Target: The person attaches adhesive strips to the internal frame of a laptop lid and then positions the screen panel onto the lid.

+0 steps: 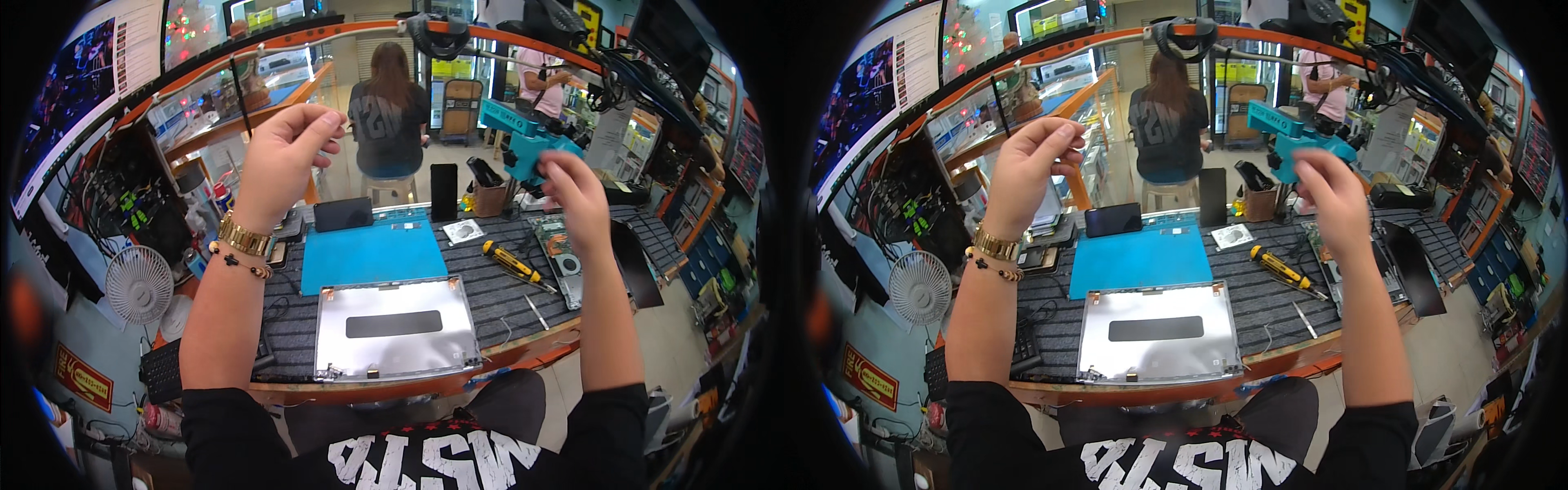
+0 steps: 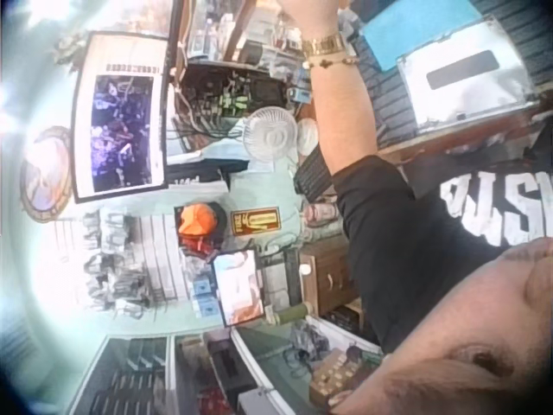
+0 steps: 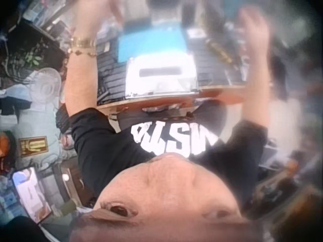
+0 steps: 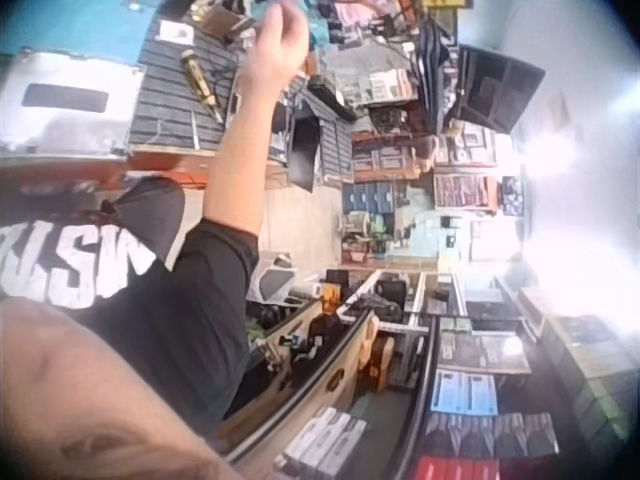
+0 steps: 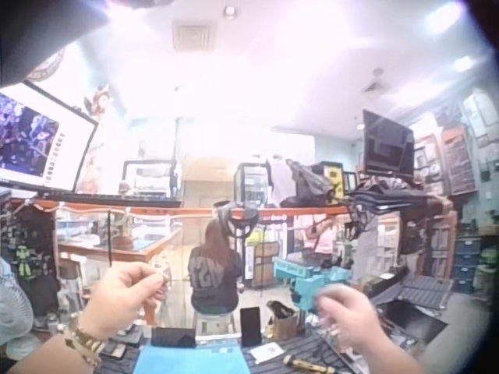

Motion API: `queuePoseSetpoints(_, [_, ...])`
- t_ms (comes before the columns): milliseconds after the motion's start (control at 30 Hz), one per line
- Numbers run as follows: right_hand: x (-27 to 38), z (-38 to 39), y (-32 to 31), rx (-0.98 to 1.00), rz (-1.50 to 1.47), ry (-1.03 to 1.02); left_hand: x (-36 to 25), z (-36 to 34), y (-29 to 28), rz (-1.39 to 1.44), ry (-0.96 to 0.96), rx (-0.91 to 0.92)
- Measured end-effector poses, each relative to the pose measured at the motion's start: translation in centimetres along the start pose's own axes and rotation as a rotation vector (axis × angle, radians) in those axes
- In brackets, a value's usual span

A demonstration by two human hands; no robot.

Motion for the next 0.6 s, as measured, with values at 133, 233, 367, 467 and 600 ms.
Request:
queuePoseSetpoints(133, [1.2,-9.9,2.7,-0.020,0.237,-0.238,-0.9,0.1,3.6,-0.045,0.011,0.055])
queuePoseSetpoints(233, [2.7,-14.8,4.5,-0.011,0.437,-0.374,0.0,0.7,4.8,-0.091,0.032,0.096])
queuePoseSetpoints(367, [4.4,-18.0,7.3,0.009,0.627,-0.617,0.5,2.5,4.8,-0.139,-0.015,0.101])
queuePoseSetpoints(467, [3.5,-19.8,8.1,0.059,0.646,-0.570,1.1,2.6,4.6,-0.128,-0.021,0.120])
queuePoseSetpoints(600, [3.4,-20.6,8.6,0.110,0.710,-0.507,1.8,2.6,4.3,-0.106,-0.023,0.110])
Point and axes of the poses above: each hand's wrist, its own z-axis away from the middle knuckle, its own y-axis out of the palm, x = y × z, the point moved 9 cm from there along -z, towards the middle knuckle, and after that the axes turned 11 degrees about -y, right-handed, at the moved point
